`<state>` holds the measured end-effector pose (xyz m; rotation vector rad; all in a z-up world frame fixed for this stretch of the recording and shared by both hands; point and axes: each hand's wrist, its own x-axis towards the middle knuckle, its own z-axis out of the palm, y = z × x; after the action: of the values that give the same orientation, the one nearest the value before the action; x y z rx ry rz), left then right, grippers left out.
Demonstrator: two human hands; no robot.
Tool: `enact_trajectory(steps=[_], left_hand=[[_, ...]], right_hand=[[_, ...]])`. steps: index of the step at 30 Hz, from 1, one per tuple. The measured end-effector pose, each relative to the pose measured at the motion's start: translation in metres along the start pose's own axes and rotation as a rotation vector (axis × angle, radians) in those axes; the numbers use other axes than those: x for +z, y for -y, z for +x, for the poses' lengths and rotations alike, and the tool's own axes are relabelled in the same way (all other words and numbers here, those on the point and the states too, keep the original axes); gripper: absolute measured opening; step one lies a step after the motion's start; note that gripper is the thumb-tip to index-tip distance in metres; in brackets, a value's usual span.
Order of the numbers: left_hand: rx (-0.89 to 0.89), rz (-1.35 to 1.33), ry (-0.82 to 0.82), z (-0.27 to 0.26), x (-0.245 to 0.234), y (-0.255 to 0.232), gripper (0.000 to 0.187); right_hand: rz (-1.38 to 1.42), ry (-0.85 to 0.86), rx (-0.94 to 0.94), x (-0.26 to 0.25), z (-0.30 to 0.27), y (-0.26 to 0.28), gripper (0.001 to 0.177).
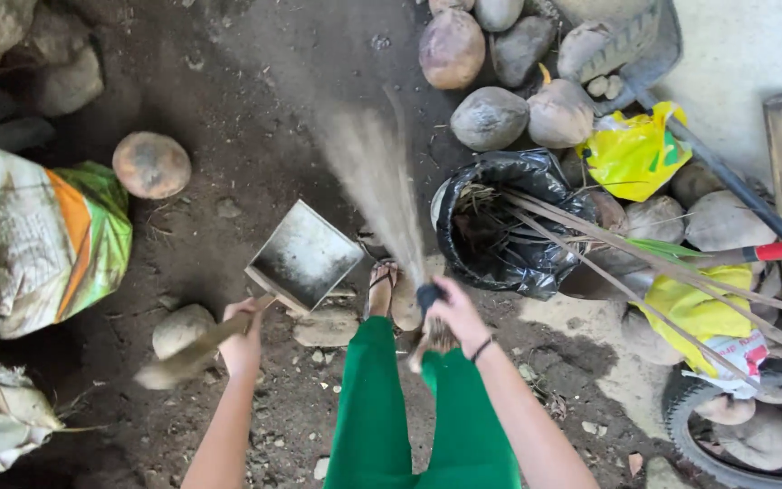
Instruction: Sweep debris and leaves into a dustpan in an outdoor yard area.
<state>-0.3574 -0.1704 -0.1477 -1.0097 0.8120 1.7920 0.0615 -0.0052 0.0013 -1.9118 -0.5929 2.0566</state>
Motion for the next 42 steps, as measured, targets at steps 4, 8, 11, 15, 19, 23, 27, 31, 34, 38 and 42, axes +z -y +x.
enact_trajectory(steps=[4,8,11,15,19,23,27,31,34,38,42], left_hand=[[0.702,1.174,0.178,-0.068,0.036,0.009,0.019],[0.943,1.546,0.236,-0.083,0.033,0.015,0.02],[0.961,1.607,0.232,-0.09,0.032,0.021,0.021],[1.034,1.682,0.266,-0.086,0.01,0.015,0.024],[0.884,1.5,0.219,-0.065,-0.009,-0.017,0.03],[0.952,1.574,0.288,-0.086,-0.002,-0.048,0.028],[1.088,1.893,0.417,-0.123,0.042,-0.054,0.024],[0.991,2.073,0.394,-0.105,0.064,-0.066,0.022],[0.904,2.009,0.345,-0.099,0.073,-0.073,0.02],[0.945,2.034,0.4,-0.109,0.087,-0.082,0.019],[0.985,2.094,0.469,-0.118,0.109,-0.106,0.019]], right_hand=[[0.088,-0.066,-0.3,-0.017,0.115,-0.064,0.071],[-0.218,-0.181,-0.209,-0.001,0.149,-0.106,0.059],[-0.299,-0.095,-0.241,0.014,0.086,-0.143,0.062],[-0.046,0.004,-0.249,-0.016,0.003,-0.185,0.073],[-0.231,-0.064,-0.162,-0.02,-0.048,-0.16,0.078],[-0.279,-0.115,-0.244,-0.015,-0.036,-0.21,0.075],[-0.347,-0.056,-0.352,0.004,-0.086,-0.203,0.084],[-0.01,0.164,-0.091,0.017,-0.128,-0.178,0.099],[0.665,0.558,0.199,0.019,-0.13,-0.204,0.088],[0.827,0.498,0.223,0.034,-0.134,-0.232,0.061],[0.81,0.143,0.245,0.048,-0.127,-0.243,0.041]])
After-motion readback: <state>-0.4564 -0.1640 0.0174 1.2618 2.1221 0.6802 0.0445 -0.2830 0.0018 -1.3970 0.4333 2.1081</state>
